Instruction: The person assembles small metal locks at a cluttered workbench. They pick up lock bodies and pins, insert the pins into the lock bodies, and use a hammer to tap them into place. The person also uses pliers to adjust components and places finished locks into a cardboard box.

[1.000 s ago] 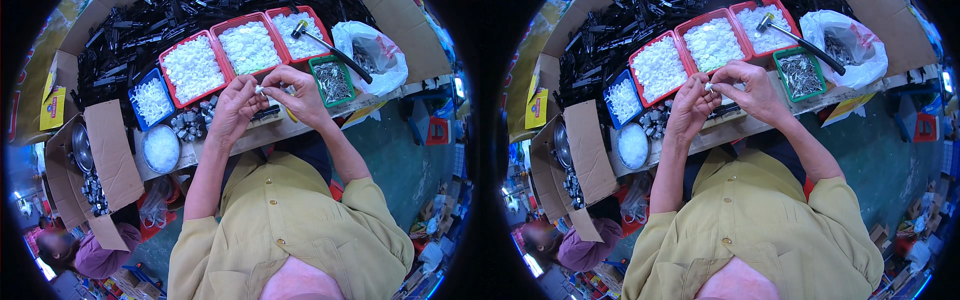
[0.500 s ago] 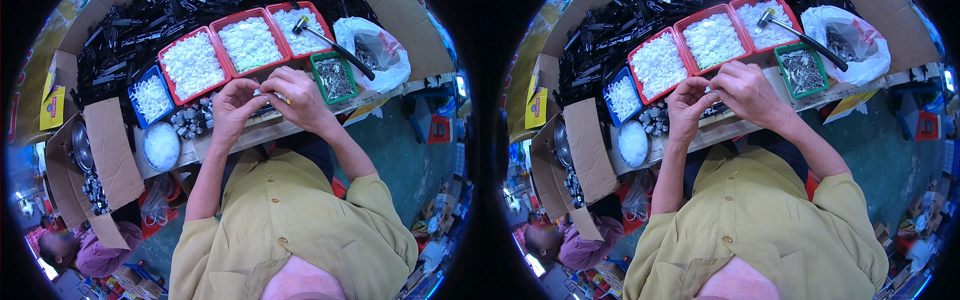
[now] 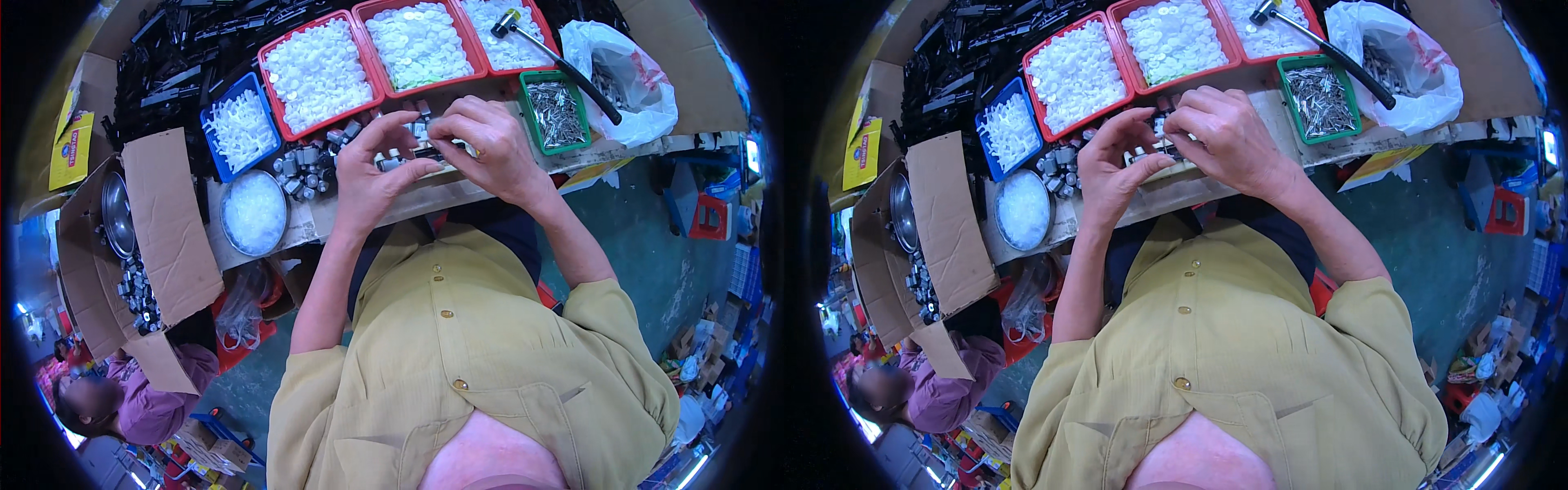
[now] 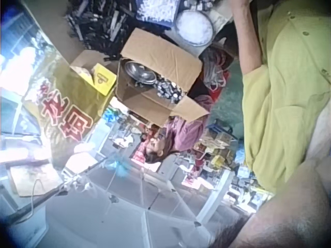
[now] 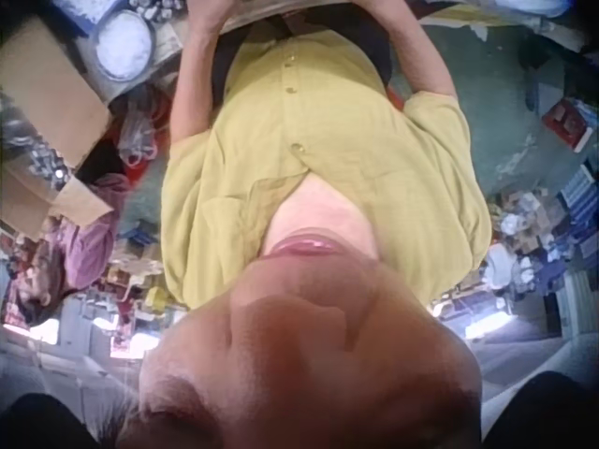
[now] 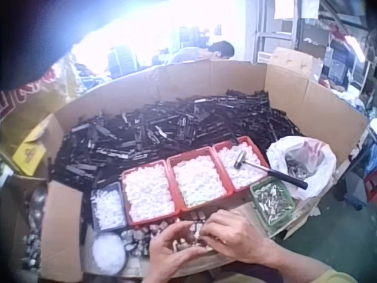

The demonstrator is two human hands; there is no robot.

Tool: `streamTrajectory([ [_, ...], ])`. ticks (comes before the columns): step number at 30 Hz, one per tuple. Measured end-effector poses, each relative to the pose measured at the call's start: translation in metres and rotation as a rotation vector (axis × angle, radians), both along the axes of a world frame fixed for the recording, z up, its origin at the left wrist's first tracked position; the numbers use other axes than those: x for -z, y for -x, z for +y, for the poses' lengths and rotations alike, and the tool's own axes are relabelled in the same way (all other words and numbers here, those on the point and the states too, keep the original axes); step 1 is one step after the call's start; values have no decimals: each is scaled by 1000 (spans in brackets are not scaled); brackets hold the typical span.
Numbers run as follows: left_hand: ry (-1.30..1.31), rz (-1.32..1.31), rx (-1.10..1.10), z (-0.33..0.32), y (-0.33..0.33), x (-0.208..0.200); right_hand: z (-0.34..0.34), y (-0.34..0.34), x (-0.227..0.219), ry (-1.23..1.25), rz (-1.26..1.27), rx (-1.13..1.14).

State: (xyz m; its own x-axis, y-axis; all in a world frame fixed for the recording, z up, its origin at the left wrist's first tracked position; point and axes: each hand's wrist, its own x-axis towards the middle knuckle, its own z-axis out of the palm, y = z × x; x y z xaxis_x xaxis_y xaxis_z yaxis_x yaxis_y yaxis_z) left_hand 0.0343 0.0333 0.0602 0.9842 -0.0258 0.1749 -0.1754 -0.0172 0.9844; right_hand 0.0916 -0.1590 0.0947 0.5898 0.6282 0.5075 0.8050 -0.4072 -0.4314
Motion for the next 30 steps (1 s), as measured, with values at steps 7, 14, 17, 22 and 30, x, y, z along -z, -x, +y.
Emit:
streamTrajectory([
  [7, -777, -369, -246, 6, 28, 13, -7, -8, 39, 127, 85, -79],
  [14, -1032, -547, -176, -7, 40, 41, -4, -9, 55, 169, 75, -124],
  [17, -1105, -567, -138, -7, 38, 44, -2, -10, 56, 190, 79, -155],
  [22, -1228, -547, -94, -2, 37, 49, -2, -17, 53, 246, 111, -192],
  [30, -1293, -614, -130, -7, 38, 55, -9, -13, 55, 244, 158, -185],
])
